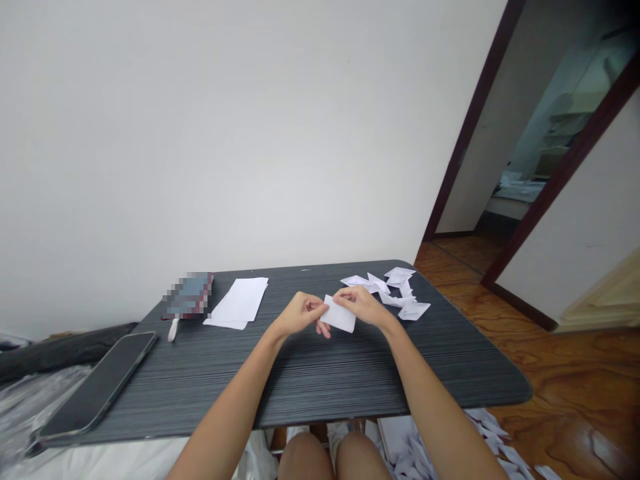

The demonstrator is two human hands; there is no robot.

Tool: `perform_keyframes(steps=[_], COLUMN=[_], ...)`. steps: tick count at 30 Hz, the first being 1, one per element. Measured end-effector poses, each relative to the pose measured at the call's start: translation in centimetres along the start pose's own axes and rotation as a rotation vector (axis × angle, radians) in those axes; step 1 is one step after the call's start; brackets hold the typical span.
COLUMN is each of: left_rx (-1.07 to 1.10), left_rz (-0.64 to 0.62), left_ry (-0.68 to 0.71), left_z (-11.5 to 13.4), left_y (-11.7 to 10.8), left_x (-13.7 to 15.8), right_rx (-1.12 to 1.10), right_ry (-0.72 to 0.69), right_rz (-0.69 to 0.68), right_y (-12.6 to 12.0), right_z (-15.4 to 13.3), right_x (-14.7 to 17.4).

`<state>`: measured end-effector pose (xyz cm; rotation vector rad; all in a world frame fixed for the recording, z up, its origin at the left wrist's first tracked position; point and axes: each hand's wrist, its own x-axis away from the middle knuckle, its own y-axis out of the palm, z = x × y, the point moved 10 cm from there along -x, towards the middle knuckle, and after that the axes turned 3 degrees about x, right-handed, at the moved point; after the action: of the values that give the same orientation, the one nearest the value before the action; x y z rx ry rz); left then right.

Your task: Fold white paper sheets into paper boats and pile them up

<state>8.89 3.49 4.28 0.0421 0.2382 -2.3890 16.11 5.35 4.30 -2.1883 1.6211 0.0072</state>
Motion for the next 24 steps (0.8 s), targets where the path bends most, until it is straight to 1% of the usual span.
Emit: perform_keyframes(steps=[4, 6, 10, 13, 14, 16, 18, 19, 20, 22, 24], left_rx=[0.014, 0.009, -0.046, -0.129, -0.146, -0.155, -0.152, -0.153, -0.153, -0.148, -0.139], left_rz=[0.037, 0.085, 0.212, 0.266, 0.31, 0.448, 0.61, 0.668, 0.705, 0.728, 0.712], left_ry=[0.007, 0.006, -0.042, -0.035, -0.022, 0.004, 0.035, 0.048, 0.058, 0.072, 0.082], left_z=[-0.3, -0.6, -1.9, -2.2, -2.1, -1.7, -1.2, -1.1, -0.9, -0.9, -1.1], left_y=[-0.9, -1.3, -2.1, -2.9, -3.6, -5.7, -7.8, -8.5, -8.9, -8.9, -8.2], left_x=[-0.1, -0.3, -0.6, -0.6, -0.4, 0.1, 1.0, 1.4, 1.6, 1.8, 1.5], right_rx=[0.034, 0.041, 0.047, 0.037, 0.023, 0.003, -0.007, -0.037, -0.082, -0.172, -0.226], right_ry=[-0.007, -0.03, -0.065, -0.027, 0.005, 0.045, 0.053, 0.063, 0.077, 0.101, 0.114], right_rz=[0.054, 0.054, 0.013, 0.02, 0.031, 0.076, 0.18, 0.232, 0.259, 0.241, 0.156], right_y=[-0.8, -0.4, 1.4, 1.2, 0.7, -0.8, -2.8, -3.5, -3.7, -2.6, -0.5], right_z=[0.4, 0.1, -0.3, 0.6, 1.2, 2.1, 2.5, 2.8, 3.0, 3.2, 3.0], right_x=[-0.1, -0.1, -0.2, -0.3, -0.3, -0.3, -0.3, -0.2, -0.3, -0.6, -1.0])
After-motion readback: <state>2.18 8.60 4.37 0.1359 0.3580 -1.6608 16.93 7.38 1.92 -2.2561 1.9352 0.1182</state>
